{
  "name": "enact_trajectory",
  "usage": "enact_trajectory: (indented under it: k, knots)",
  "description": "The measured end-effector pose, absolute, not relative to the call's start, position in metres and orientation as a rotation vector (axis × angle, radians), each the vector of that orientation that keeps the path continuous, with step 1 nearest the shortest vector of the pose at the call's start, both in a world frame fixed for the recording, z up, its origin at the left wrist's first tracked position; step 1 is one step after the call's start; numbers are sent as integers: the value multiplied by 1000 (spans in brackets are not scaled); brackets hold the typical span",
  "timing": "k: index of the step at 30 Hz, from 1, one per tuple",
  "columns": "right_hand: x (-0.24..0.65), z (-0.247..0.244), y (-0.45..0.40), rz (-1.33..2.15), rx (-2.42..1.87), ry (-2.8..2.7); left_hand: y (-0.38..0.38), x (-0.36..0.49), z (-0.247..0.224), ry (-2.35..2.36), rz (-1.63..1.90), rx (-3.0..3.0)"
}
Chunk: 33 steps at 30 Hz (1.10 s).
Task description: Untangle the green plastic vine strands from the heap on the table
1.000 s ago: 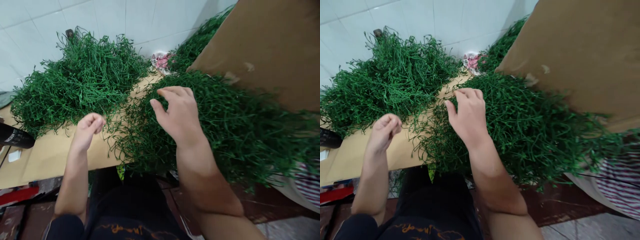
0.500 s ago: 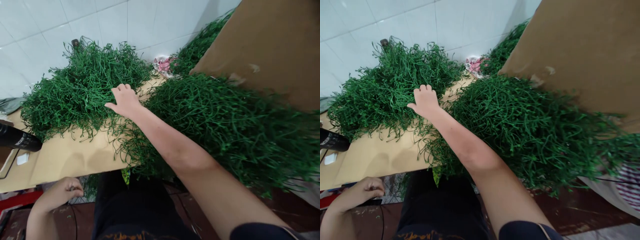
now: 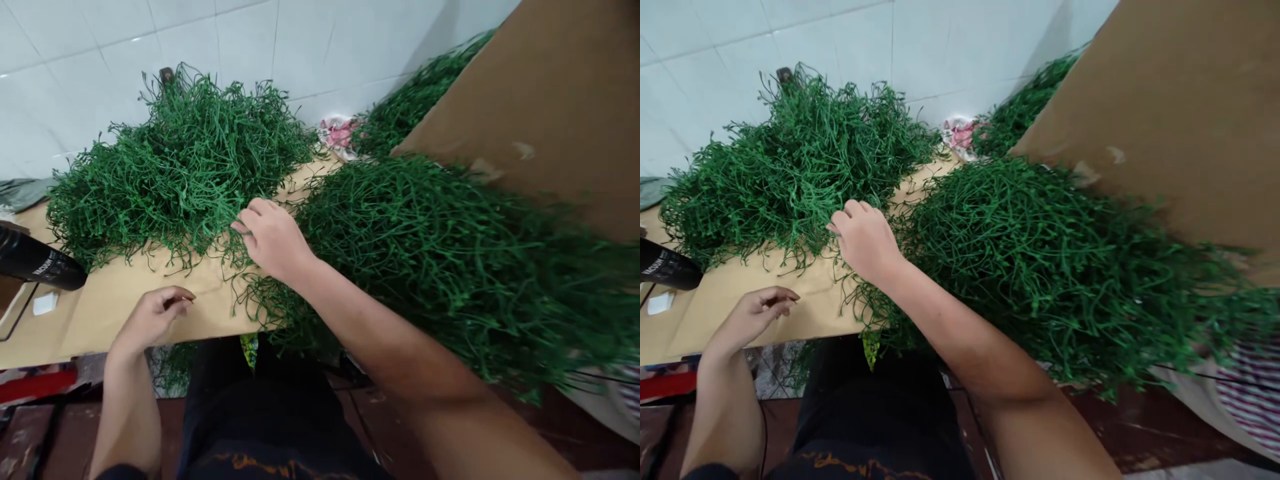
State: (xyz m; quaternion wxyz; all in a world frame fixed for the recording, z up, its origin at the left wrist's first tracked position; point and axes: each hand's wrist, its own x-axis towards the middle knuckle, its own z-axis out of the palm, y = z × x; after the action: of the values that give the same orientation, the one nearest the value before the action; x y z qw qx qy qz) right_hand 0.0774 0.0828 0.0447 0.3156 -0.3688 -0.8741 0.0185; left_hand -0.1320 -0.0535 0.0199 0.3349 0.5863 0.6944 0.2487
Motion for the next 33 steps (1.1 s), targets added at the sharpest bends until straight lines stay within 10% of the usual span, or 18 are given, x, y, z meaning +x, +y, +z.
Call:
enact_trajectory:
  k: [6,17,33]
  knots:
    - [106,30,84,269,-932,-2157,-56,-127,27,1494,167,1735]
    - [89,16,63,454,-708,-2146,-7,-86,32,1445,1285,1528]
    - [104,45,70,432,-915,-2177,37,-44,29,1754,1221,2103]
